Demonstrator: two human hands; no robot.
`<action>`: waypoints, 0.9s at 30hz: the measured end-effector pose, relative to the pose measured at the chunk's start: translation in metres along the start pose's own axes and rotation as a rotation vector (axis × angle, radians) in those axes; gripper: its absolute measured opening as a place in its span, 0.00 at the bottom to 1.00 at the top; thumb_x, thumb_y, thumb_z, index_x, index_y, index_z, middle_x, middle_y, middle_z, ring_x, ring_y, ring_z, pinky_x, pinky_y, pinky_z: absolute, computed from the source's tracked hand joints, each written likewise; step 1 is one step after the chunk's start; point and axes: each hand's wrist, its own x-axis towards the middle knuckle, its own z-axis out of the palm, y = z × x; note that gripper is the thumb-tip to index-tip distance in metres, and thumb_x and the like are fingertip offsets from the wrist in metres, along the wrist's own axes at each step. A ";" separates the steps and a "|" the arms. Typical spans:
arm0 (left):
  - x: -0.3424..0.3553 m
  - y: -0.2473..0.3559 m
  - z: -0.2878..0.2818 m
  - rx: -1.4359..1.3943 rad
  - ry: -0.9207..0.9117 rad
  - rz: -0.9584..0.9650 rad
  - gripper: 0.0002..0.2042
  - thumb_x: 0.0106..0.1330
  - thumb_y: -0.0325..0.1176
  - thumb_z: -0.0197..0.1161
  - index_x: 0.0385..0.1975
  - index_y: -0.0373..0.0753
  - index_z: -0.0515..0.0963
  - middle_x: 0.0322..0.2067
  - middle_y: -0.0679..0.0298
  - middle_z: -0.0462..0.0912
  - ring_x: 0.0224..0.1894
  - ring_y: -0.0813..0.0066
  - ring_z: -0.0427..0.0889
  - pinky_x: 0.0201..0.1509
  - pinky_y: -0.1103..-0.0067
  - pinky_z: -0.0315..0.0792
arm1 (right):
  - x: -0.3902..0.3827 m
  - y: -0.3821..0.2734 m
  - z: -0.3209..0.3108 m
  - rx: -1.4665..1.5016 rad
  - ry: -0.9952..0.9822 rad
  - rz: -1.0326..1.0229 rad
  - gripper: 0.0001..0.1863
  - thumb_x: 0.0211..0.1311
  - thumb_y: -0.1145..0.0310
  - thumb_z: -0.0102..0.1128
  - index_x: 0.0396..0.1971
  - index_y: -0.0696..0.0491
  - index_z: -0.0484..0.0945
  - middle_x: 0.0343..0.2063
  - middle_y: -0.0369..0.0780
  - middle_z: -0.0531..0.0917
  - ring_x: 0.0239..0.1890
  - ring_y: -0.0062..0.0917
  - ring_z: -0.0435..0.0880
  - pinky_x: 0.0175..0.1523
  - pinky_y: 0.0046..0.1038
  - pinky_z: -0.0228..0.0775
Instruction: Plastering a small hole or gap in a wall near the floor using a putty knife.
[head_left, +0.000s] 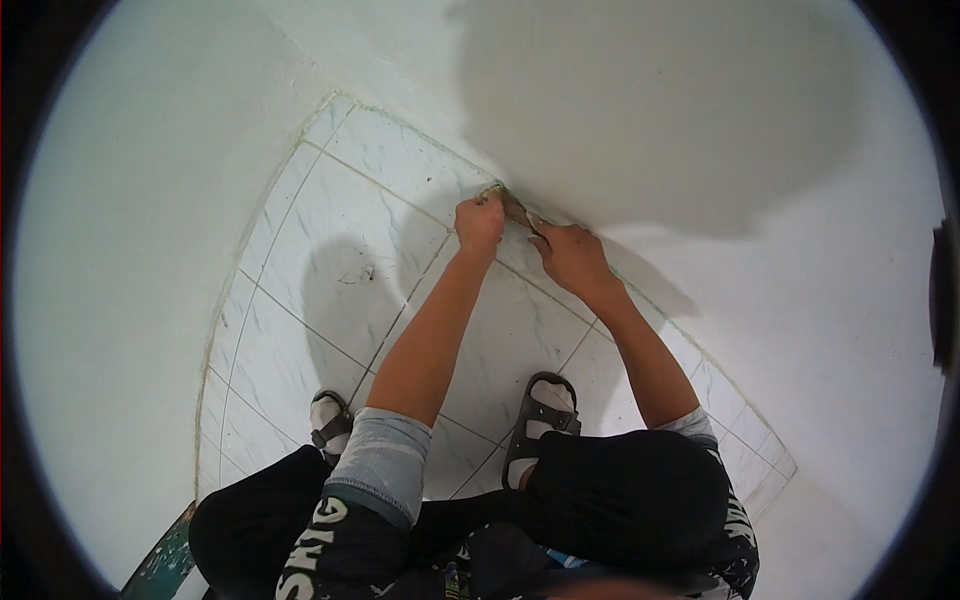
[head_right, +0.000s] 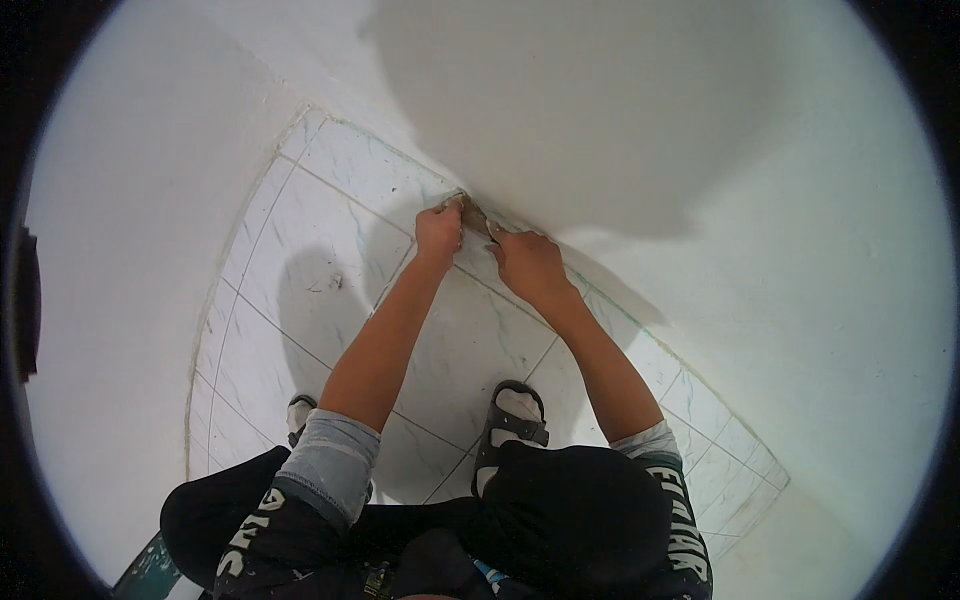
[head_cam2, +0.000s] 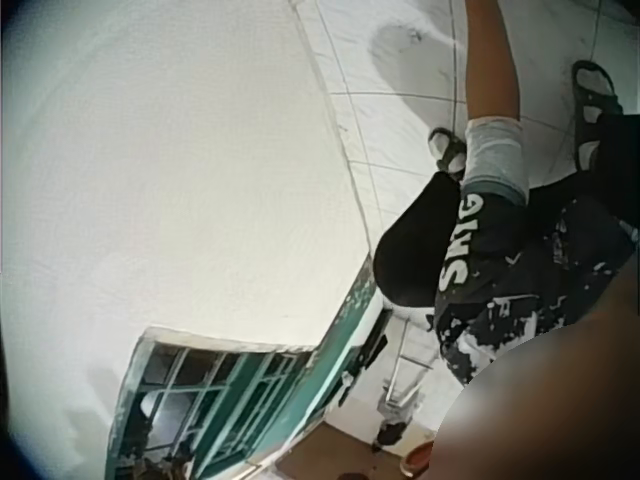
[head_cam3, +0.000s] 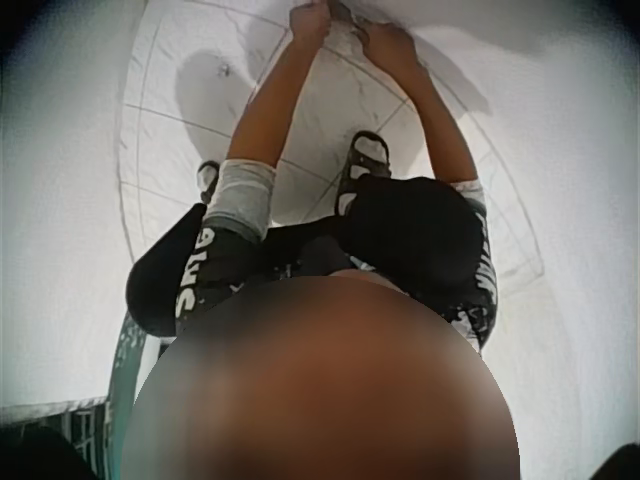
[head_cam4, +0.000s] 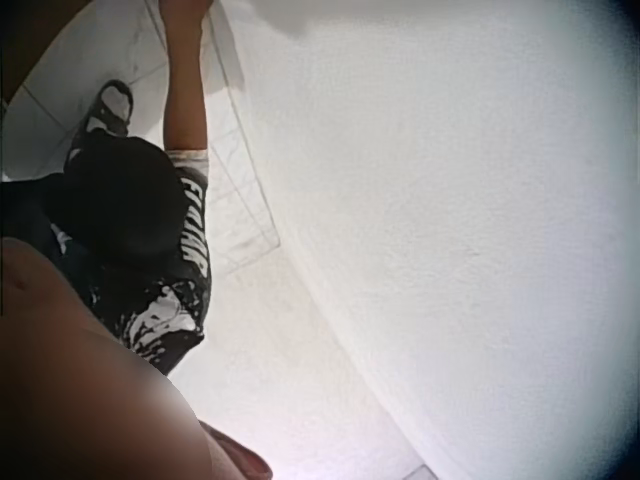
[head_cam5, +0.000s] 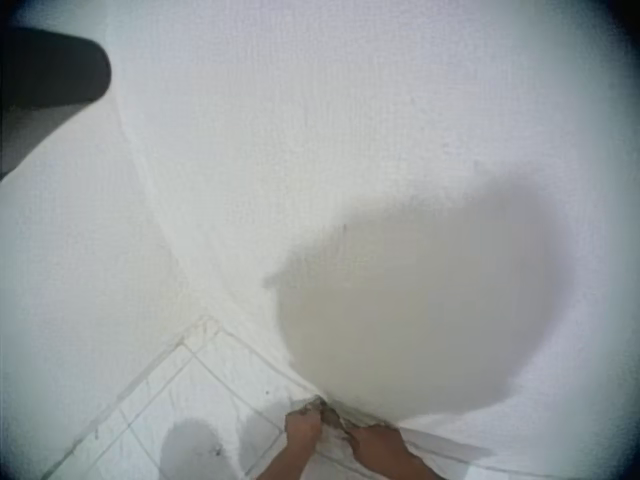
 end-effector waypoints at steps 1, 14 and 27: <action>-0.005 -0.003 0.004 -0.009 -0.034 -0.015 0.16 0.59 0.40 0.61 0.14 0.36 0.72 0.12 0.65 0.70 0.12 0.75 0.68 0.15 0.75 0.62 | -0.006 0.002 -0.003 -0.004 0.015 -0.006 0.12 0.61 0.62 0.57 0.38 0.53 0.80 0.25 0.49 0.82 0.32 0.45 0.82 0.38 0.45 0.73; -0.045 -0.025 0.036 0.128 0.007 0.219 0.17 0.62 0.39 0.59 0.17 0.30 0.76 0.12 0.62 0.73 0.17 0.74 0.70 0.22 0.73 0.65 | -0.047 0.023 -0.022 -0.044 -0.065 0.095 0.15 0.61 0.62 0.58 0.46 0.50 0.79 0.24 0.49 0.82 0.31 0.46 0.82 0.38 0.45 0.73; 0.066 0.034 -0.058 0.001 -0.068 -0.003 0.16 0.57 0.38 0.58 0.17 0.28 0.77 0.15 0.55 0.76 0.17 0.66 0.75 0.21 0.69 0.68 | 0.068 -0.040 0.020 -0.035 -0.011 -0.092 0.13 0.61 0.64 0.57 0.42 0.54 0.79 0.25 0.50 0.82 0.31 0.43 0.83 0.37 0.44 0.74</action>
